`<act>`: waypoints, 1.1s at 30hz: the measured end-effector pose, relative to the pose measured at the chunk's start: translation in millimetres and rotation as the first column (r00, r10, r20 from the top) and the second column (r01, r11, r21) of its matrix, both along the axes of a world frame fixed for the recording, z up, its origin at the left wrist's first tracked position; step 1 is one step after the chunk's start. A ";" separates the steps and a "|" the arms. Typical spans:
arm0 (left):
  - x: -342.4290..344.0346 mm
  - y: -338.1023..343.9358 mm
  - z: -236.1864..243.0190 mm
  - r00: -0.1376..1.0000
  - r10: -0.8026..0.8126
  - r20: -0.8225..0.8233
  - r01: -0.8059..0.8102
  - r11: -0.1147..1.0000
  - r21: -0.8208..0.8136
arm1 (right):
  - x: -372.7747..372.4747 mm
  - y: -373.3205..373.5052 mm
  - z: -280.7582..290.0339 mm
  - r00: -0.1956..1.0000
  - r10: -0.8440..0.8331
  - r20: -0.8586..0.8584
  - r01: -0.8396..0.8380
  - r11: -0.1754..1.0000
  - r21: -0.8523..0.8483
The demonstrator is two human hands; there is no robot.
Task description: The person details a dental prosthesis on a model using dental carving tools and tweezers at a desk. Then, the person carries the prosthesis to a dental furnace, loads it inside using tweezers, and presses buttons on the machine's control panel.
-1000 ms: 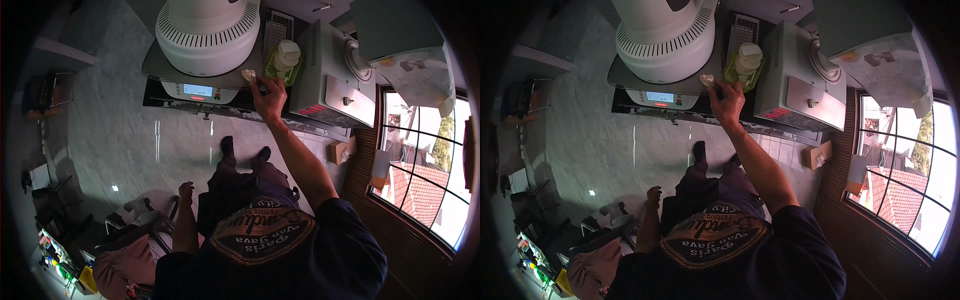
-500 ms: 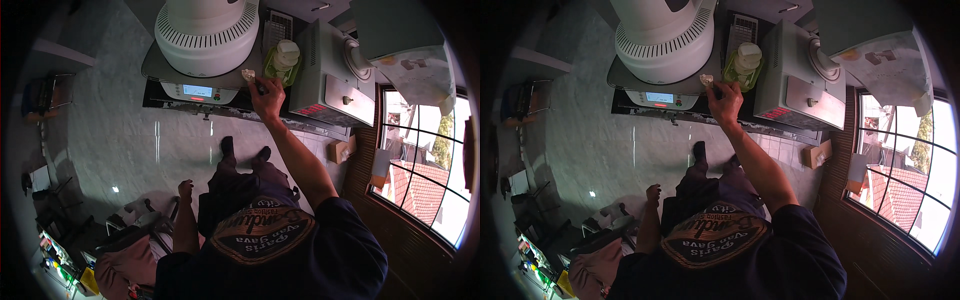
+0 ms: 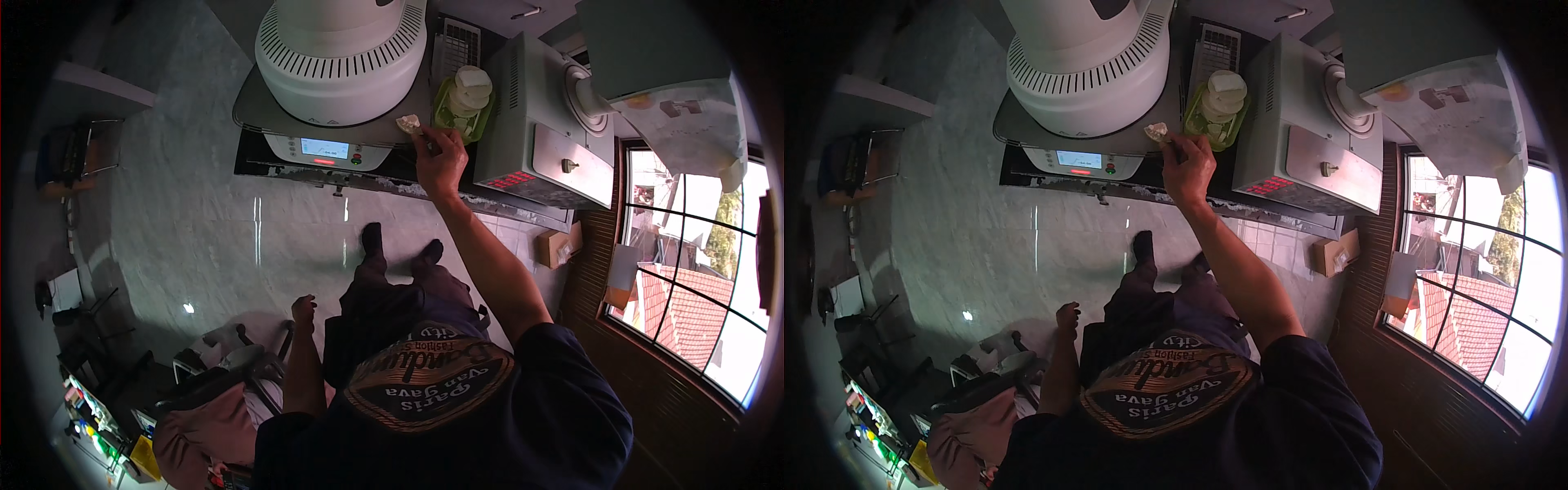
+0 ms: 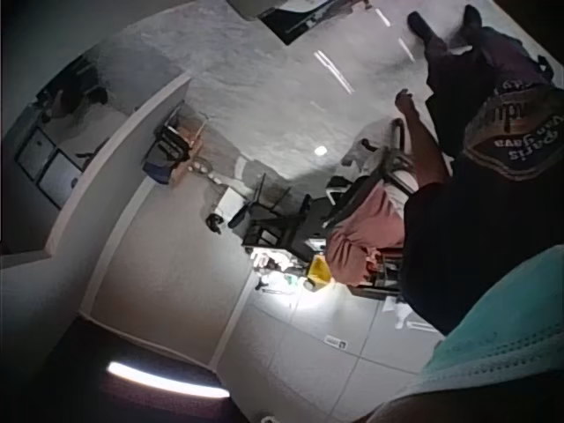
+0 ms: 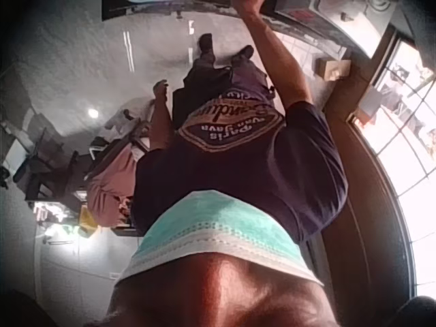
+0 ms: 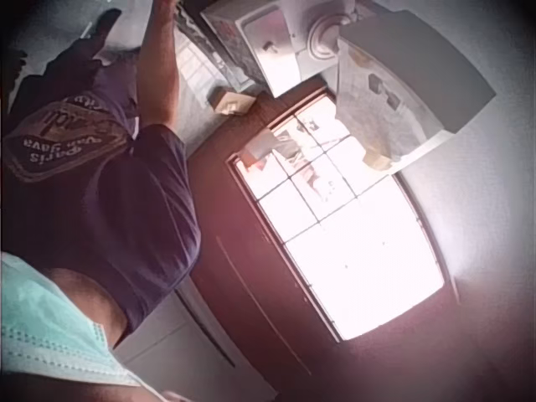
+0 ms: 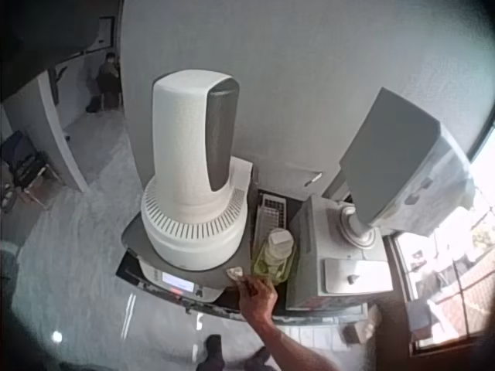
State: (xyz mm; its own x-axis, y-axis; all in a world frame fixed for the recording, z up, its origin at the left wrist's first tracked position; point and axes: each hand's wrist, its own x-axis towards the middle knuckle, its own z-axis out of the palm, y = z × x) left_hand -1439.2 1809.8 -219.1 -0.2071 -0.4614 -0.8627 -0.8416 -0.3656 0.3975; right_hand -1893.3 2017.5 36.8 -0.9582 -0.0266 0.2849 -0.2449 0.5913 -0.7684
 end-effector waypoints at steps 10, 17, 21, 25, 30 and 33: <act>1.1 0.9 -6.3 0.999 -0.026 -0.019 0.026 1.000 -0.008 | 8.5 8.2 16.3 1.000 -0.011 0.014 0.012 0.998 -0.064; -5.5 -0.1 -23.4 0.992 -0.129 -0.010 0.129 0.990 -0.054 | 26.8 29.1 41.3 0.999 0.040 0.001 -0.040 0.988 -0.151; -18.7 5.1 -20.3 0.995 -0.098 -0.017 0.097 0.995 -0.033 | 41.8 46.1 73.1 1.000 0.020 0.023 -0.018 0.996 -0.088; -39.0 5.0 -19.6 0.993 -0.114 -0.029 0.113 0.993 -0.035 | 48.2 73.2 89.0 1.000 0.005 -0.010 -0.005 1.000 -0.027; -60.2 -4.8 -25.3 0.975 -0.216 -0.057 0.213 0.976 -0.049 | 53.5 109.2 104.0 0.999 -0.053 0.010 0.054 0.983 -0.177; -68.5 -8.1 -22.4 0.971 -0.221 -0.090 0.212 0.972 -0.101 | 54.9 126.2 109.7 0.994 -0.106 0.017 0.107 0.983 -0.148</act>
